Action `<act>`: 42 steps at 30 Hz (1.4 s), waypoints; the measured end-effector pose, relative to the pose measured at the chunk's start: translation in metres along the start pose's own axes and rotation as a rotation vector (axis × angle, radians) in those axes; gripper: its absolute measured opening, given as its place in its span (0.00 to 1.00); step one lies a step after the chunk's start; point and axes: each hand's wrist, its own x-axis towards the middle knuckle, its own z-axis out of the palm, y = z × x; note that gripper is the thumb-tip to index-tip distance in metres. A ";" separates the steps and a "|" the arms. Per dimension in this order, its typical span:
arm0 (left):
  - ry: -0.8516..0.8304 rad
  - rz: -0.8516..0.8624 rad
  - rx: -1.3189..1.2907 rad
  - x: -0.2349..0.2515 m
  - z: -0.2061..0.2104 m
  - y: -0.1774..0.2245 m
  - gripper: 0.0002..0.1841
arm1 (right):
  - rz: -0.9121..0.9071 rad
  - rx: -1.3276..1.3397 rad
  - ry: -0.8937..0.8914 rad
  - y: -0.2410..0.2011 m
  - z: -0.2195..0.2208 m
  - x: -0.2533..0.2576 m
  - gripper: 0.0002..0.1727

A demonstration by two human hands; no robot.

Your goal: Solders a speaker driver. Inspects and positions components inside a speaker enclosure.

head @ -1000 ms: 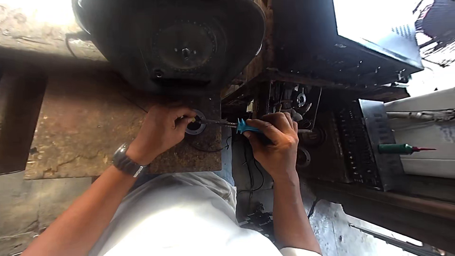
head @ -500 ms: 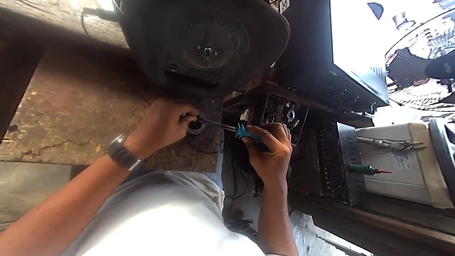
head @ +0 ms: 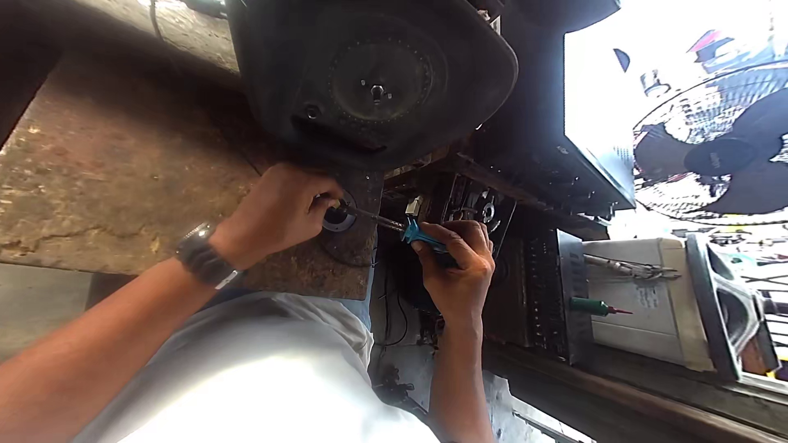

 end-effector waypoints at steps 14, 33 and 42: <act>-0.002 0.025 0.016 0.001 0.002 -0.003 0.09 | -0.011 -0.022 0.001 0.001 -0.004 0.003 0.13; -0.041 -0.006 0.029 0.001 0.000 -0.001 0.09 | 0.006 0.004 -0.001 0.000 -0.002 0.002 0.13; -0.024 -0.016 0.029 0.001 0.001 -0.002 0.09 | 0.010 0.013 0.003 0.001 0.000 0.000 0.13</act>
